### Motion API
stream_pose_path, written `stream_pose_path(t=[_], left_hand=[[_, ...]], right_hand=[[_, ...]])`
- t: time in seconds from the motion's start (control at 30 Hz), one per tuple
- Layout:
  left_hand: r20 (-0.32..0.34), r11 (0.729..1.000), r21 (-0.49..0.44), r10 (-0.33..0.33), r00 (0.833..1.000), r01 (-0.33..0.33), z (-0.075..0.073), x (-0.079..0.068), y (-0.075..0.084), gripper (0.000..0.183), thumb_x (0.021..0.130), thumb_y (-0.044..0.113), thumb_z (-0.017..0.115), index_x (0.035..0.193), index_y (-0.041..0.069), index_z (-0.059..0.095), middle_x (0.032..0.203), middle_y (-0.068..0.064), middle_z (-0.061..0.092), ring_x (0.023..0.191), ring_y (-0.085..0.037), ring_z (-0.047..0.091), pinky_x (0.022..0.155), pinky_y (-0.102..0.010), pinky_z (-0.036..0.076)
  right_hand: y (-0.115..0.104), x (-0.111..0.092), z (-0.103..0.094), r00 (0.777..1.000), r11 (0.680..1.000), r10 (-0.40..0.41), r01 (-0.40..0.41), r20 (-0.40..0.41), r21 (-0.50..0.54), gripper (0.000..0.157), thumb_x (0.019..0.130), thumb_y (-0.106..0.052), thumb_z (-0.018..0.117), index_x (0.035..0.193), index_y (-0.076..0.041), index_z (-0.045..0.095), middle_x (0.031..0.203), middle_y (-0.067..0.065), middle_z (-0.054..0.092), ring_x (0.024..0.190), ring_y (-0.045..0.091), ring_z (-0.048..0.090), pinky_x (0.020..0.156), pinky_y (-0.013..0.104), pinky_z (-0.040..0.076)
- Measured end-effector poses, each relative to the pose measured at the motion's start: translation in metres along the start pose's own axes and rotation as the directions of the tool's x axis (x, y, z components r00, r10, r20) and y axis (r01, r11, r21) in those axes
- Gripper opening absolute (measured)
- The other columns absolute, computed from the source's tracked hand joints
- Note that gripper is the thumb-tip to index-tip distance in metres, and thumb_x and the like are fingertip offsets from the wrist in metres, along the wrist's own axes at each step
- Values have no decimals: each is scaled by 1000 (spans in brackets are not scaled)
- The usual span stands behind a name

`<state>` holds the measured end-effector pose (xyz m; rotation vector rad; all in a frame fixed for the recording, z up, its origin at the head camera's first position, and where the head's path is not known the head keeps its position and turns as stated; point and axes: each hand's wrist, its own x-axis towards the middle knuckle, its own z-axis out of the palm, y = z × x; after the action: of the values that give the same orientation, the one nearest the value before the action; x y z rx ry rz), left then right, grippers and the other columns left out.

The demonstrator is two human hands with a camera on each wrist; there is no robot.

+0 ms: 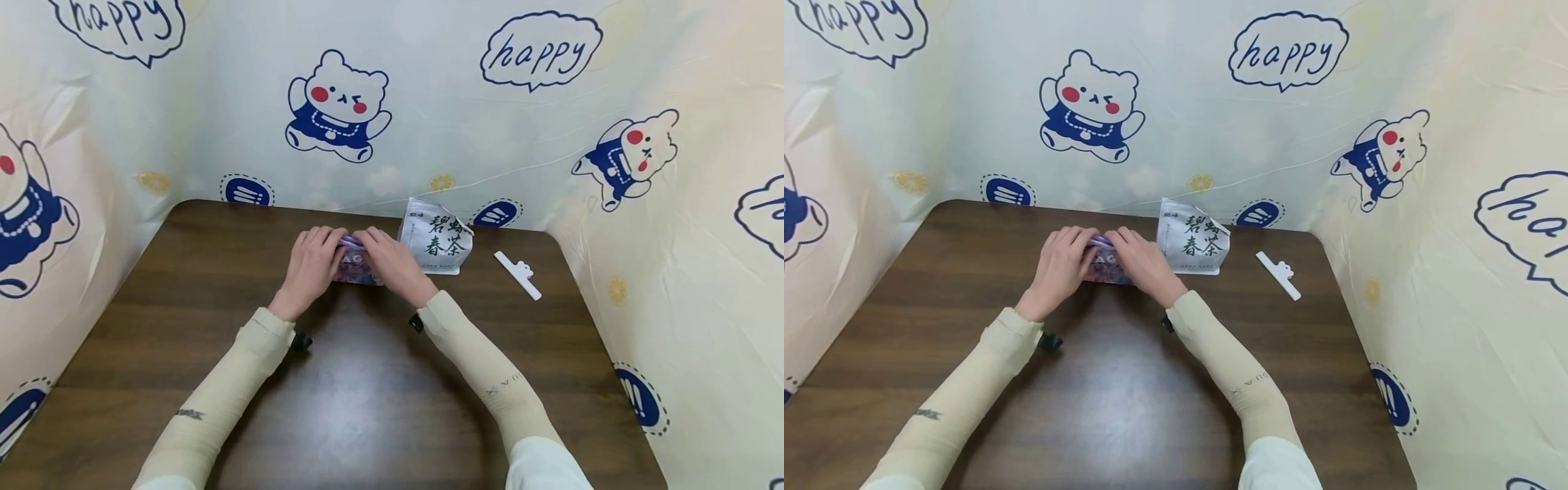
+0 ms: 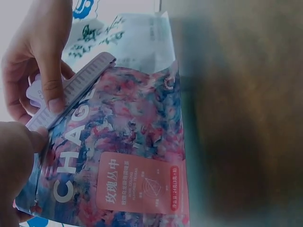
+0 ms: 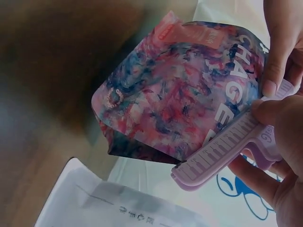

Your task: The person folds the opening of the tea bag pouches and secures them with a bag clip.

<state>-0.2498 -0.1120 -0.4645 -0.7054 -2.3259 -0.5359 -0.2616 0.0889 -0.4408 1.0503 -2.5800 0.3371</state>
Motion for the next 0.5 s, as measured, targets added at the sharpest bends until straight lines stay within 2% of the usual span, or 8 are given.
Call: stream_pose_path(t=[0.13, 0.3, 0.5], left_hand=[[28, 1000, 2, -28, 999, 28, 1, 12, -10, 30, 99, 18, 67, 125, 3, 63, 110, -18, 66, 101, -36, 60, 85, -50, 47], [49, 997, 1, -72, 996, 72, 5, 21, -20, 30, 99, 19, 67, 125, 2, 62, 113, -20, 66, 100, -37, 60, 85, -51, 48], [53, 993, -31, -111, 992, 113, 15, 27, -29, 33, 99, 18, 67, 127, 1, 62, 121, -21, 66, 106, -38, 61, 89, -51, 48]], right_hand=[[7, 14, 1, 1000, 1000, 18, -17, -5, 24, 33, 103, -14, 59, 136, -13, 54, 122, 4, 61, 106, 16, 62, 79, 33, 57], [15, 28, 6, 1000, 1000, -1, 1, -10, 5, 33, 103, -14, 59, 136, -12, 55, 125, 5, 62, 107, 18, 63, 76, 34, 57], [28, 40, 16, 1000, 999, 17, -17, 23, 38, 32, 104, -15, 58, 136, -14, 55, 129, 5, 61, 108, 17, 64, 84, 35, 56]])
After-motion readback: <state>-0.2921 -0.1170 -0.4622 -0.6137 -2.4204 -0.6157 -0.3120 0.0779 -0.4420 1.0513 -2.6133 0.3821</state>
